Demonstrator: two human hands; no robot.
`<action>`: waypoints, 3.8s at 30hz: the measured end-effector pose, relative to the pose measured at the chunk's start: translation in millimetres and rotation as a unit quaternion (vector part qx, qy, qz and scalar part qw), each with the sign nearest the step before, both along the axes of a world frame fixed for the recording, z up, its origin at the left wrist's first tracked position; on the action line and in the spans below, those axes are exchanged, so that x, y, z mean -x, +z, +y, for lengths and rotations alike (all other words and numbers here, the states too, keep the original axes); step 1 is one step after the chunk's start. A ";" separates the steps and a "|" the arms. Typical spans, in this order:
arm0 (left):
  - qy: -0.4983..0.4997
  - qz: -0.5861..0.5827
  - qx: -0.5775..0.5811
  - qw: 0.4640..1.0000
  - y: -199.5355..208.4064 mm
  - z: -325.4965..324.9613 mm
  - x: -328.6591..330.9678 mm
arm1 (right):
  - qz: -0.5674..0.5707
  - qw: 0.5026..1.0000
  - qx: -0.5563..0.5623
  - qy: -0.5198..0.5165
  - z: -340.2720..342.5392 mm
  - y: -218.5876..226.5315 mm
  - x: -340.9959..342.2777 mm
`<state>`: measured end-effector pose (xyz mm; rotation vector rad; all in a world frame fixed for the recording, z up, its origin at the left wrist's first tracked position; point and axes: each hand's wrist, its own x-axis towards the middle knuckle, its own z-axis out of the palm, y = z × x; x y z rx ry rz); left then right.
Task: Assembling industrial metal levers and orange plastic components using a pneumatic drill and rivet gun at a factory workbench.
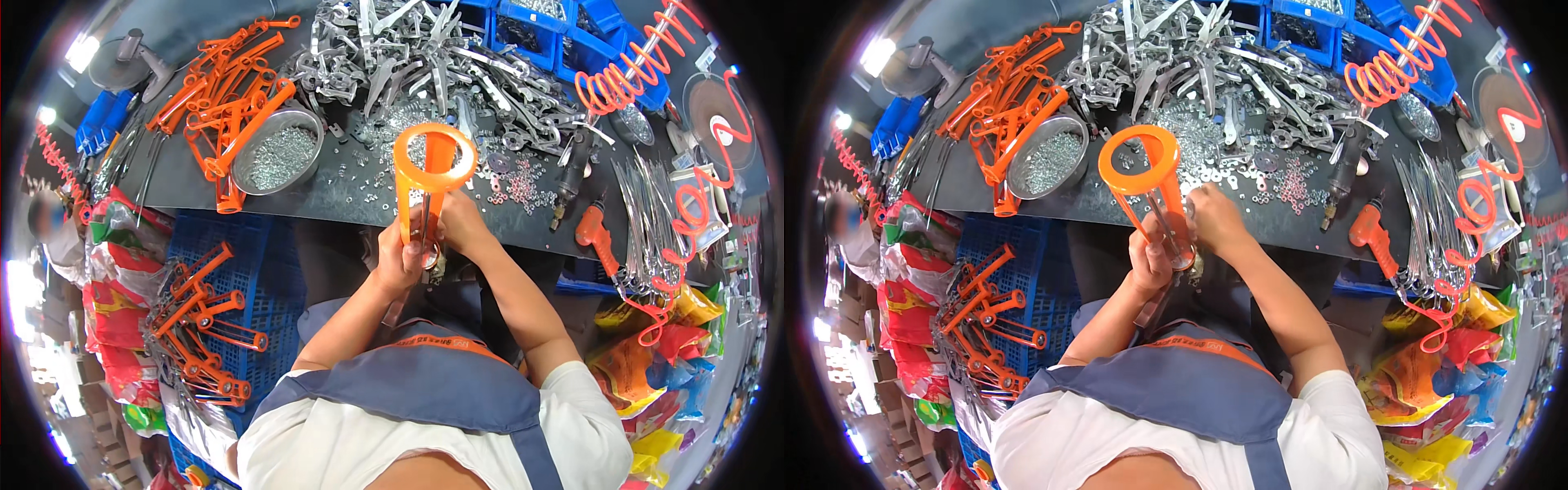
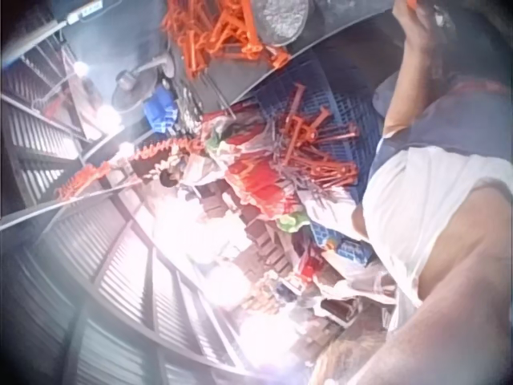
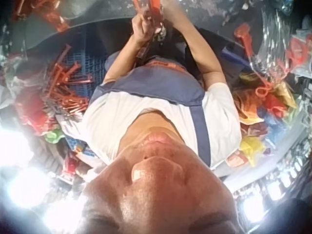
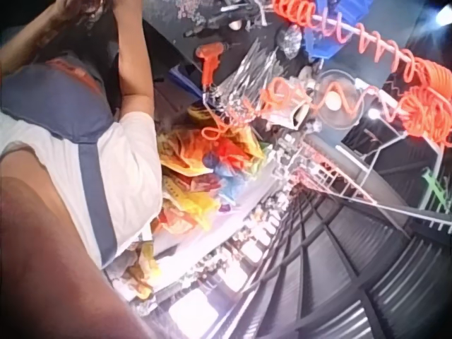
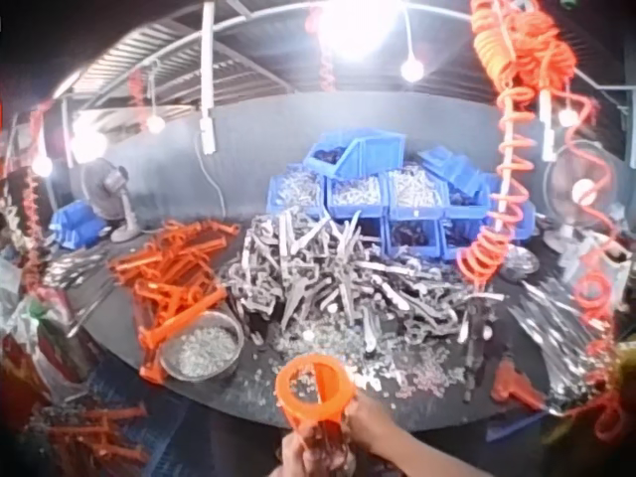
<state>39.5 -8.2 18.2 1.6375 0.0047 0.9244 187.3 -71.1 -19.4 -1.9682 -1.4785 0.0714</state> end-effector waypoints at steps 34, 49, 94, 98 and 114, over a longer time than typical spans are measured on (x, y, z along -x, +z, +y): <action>-0.097 0.000 0.059 0.994 -4.0 20.3 -17.2 | 0.360 0.902 -0.115 -0.209 -135.8 49.2 -180.2; -0.183 -0.003 0.157 0.970 -2.3 21.8 -14.9 | 0.304 0.851 -0.412 -0.118 -99.6 83.1 -93.1; -0.133 0.063 0.092 0.985 3.8 22.1 -7.8 | 0.244 0.893 -0.319 0.203 31.4 264.8 41.7; -0.122 0.062 0.067 0.988 -0.3 23.4 -8.9 | 0.224 0.911 -0.287 0.194 32.0 270.3 46.8; -0.310 0.075 0.182 0.930 8.2 35.8 -15.6 | 0.153 0.945 0.063 -0.280 -66.7 94.3 -135.3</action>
